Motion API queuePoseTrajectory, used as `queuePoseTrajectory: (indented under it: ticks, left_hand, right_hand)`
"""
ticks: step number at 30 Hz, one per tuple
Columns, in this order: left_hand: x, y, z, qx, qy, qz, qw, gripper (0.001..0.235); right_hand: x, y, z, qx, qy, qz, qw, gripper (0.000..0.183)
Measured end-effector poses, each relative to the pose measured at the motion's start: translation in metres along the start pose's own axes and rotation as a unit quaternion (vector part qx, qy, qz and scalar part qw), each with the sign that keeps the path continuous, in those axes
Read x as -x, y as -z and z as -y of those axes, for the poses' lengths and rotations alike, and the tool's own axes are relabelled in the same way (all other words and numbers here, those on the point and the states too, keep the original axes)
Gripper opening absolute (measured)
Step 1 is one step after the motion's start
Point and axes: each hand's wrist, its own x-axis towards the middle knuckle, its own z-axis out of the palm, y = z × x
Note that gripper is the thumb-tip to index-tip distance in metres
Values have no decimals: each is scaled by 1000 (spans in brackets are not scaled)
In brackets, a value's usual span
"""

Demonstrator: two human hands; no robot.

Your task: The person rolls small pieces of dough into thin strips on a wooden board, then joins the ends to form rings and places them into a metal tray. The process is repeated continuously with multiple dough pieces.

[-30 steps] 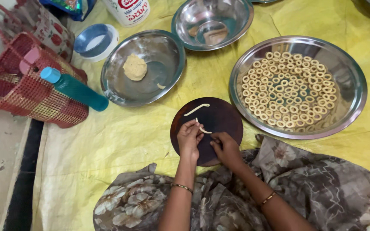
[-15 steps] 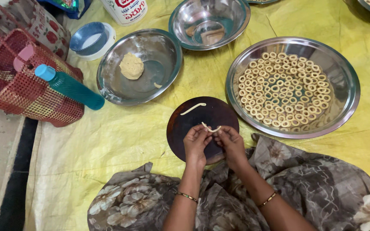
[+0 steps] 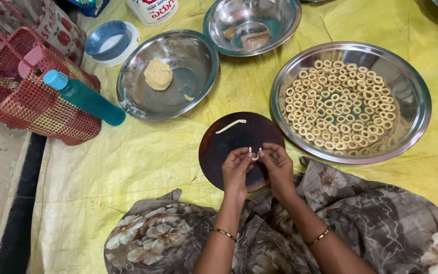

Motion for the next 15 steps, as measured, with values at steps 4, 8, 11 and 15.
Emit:
queuePoseTrajectory:
  ticks: [4,8,11,15]
  left_hand:
    - [3,-3,-4,-8,20,-14,1000,11]
    - [5,-3,-6,-5,13,-16,1000,10]
    - [3,-3,-6,2,7,-5,1000,10]
    - [4,-2,-6,-12,-8,17,1000,11]
  right_hand:
    - [2,-1,4,11,2,10,1000,12]
    - [6,-3,8,84,35,34,995,11]
    - [7,-4,11,130,97,59,985,10]
    - [9,-5,15,204,99,42,973,9]
